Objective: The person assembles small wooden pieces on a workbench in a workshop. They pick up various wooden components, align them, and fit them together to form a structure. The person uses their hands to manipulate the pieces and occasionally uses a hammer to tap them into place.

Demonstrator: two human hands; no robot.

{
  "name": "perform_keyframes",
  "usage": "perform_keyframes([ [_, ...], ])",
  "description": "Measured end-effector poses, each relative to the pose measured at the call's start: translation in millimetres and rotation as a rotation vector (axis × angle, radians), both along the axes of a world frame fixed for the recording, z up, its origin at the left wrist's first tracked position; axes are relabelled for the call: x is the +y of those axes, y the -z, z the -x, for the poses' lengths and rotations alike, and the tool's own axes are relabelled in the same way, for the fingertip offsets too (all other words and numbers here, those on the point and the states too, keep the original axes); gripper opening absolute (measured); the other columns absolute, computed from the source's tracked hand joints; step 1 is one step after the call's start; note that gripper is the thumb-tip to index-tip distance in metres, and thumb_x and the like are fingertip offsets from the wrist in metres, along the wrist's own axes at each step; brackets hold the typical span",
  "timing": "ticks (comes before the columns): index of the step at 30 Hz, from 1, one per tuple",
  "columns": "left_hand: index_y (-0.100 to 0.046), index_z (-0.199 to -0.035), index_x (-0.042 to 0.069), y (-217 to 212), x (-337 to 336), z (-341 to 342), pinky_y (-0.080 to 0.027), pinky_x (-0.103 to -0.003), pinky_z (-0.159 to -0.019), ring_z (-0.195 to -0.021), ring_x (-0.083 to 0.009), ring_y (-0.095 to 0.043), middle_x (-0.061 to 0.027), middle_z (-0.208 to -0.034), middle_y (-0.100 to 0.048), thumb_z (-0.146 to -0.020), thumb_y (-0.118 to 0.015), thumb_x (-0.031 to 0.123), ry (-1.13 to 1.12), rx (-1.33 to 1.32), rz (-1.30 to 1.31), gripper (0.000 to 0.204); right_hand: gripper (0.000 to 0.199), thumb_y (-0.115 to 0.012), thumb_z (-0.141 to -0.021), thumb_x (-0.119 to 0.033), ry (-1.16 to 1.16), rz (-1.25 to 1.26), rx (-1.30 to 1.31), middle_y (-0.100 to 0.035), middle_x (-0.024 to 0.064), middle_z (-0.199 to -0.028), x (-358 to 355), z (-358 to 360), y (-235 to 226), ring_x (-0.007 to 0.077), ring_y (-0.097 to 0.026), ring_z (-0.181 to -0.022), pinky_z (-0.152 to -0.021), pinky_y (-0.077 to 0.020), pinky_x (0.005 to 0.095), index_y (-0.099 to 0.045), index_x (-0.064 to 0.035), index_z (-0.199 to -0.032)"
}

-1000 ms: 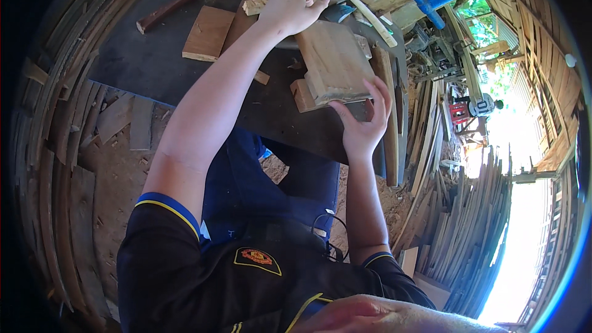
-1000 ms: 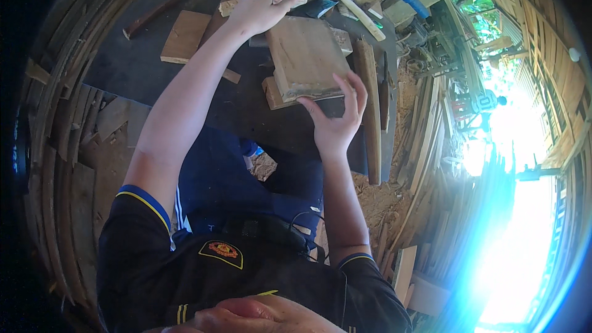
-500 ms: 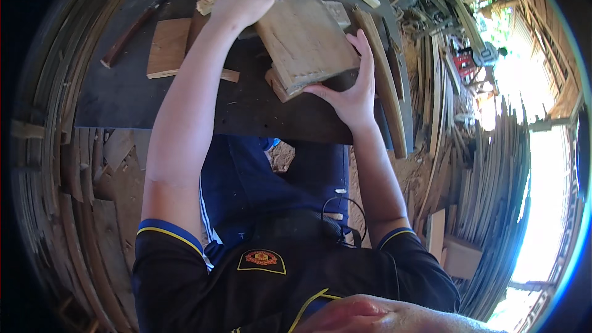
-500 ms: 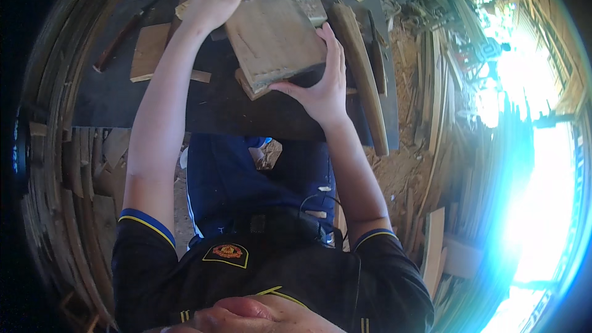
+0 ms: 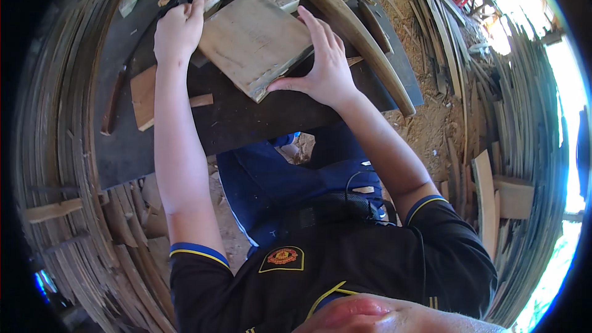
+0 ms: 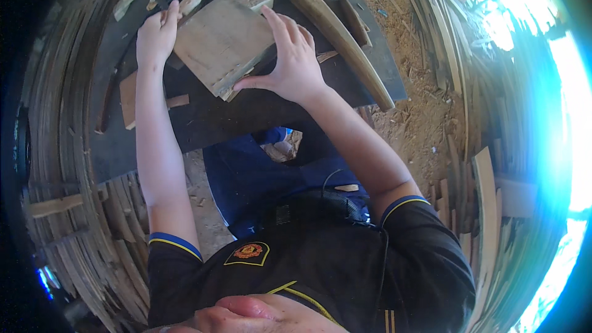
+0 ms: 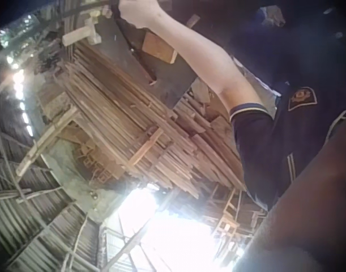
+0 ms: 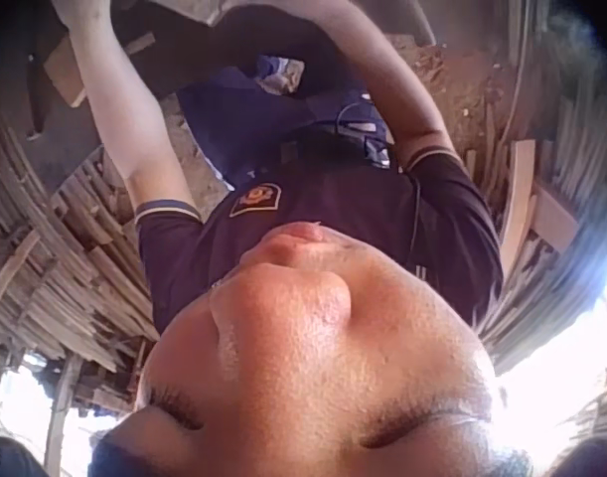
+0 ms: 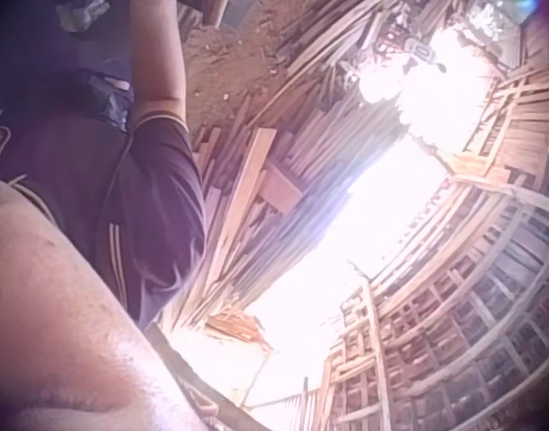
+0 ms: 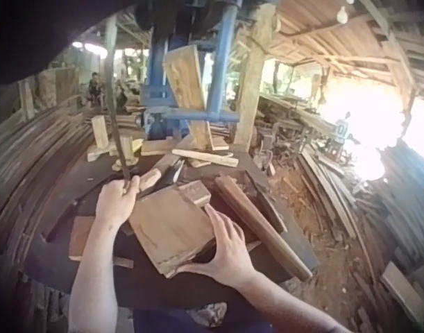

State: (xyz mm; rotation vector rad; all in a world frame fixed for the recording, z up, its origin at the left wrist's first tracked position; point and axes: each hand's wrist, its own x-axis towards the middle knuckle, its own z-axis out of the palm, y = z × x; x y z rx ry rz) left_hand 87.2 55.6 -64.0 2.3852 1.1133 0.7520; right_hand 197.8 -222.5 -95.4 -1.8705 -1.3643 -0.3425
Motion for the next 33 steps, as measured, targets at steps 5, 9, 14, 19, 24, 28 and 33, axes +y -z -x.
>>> perform_keyframes([
  [5, -0.076, -0.106, 0.007, -2.8, -2.3, 2.5, -0.054, -0.046, -0.094, -0.108, -0.0405, -0.069, -0.021, -0.107, -0.074, -0.099, -0.048, 0.064, 0.044, 0.015, -0.012, 0.064, 0.14, -0.093, -0.049, -0.068, 0.031, 0.061, 0.034, -0.057, 0.0178, -0.141, 0.9, 3.8, 1.2, 0.0376, -0.052, -0.135, -0.117, -0.0335, 0.0532, -0.031, -0.008, -0.159],
  [9, -0.076, -0.111, 0.007, 3.3, 1.9, -2.2, -0.053, -0.047, -0.095, -0.11, -0.0393, -0.069, -0.0212, -0.11, -0.074, -0.099, -0.049, 0.063, 0.022, 0.027, -0.018, 0.064, 0.137, -0.091, -0.049, -0.071, 0.071, 0.033, -0.025, -0.06, 0.0164, -0.135, -0.5, 3.4, 2.4, 0.0349, -0.056, -0.13, -0.115, -0.0343, 0.0513, -0.035, -0.0087, -0.157],
  [14, -0.078, -0.108, 0.008, -1.1, -2.1, 1.5, -0.054, -0.047, -0.093, -0.106, -0.0392, -0.07, -0.0205, -0.107, -0.075, -0.1, -0.05, 0.06, 0.019, 0.03, -0.011, 0.06, 0.129, -0.09, -0.051, -0.072, 0.135, 0.053, -0.023, -0.059, 0.0149, -0.136, -1.9, 9.5, 0.5, 0.0318, -0.055, -0.13, -0.112, -0.0342, 0.0499, -0.041, -0.0113, -0.154],
  [19, -0.078, -0.104, 0.008, -3.4, -3.8, 0.0, -0.055, -0.047, -0.087, -0.1, -0.0394, -0.072, -0.021, -0.101, -0.075, -0.101, -0.05, 0.06, 0.063, -0.016, -0.051, 0.059, 0.122, -0.092, -0.054, -0.068, 0.058, 0.04, -0.005, -0.057, 0.0138, -0.138, -1.7, 5.1, 1.1, 0.0308, -0.053, -0.132, -0.112, -0.034, 0.05, -0.044, -0.0133, -0.153],
  [24, -0.08, -0.1, 0.009, 6.0, -1.3, -0.3, -0.053, -0.043, -0.087, -0.097, -0.0367, -0.072, -0.02, -0.096, -0.075, -0.101, -0.054, 0.053, 0.056, -0.108, -0.031, 0.05, 0.113, -0.095, -0.059, -0.056, -0.057, -0.015, 0.078, -0.058, 0.0133, -0.138, -2.6, 1.1, -0.5, 0.0318, -0.053, -0.133, -0.113, -0.0345, 0.0494, -0.045, -0.0131, -0.152],
  [28, -0.08, -0.095, 0.007, 7.2, -2.3, -1.4, -0.054, -0.041, -0.079, -0.083, -0.0335, -0.073, -0.0171, -0.082, -0.074, -0.102, -0.057, 0.046, 0.086, -0.257, -0.084, 0.046, 0.107, -0.096, -0.063, -0.048, -0.195, -0.075, 0.219, -0.058, 0.0127, -0.139, -1.4, -12.7, 1.4, 0.0333, -0.053, -0.134, -0.111, -0.0364, 0.0516, -0.044, -0.0135, -0.151],
  [33, -0.079, -0.096, 0.005, 6.1, -6.9, -3.9, -0.054, -0.04, -0.074, -0.076, -0.0301, -0.071, -0.0168, -0.084, -0.075, -0.102, -0.058, 0.041, 0.087, -0.276, -0.059, 0.043, 0.105, -0.098, -0.061, -0.042, -0.238, -0.085, 0.254, -0.057, 0.0143, -0.142, 1.3, -22.7, 0.5, 0.034, -0.053, -0.135, -0.115, -0.0376, 0.0478, -0.048, -0.0108, -0.148],
])
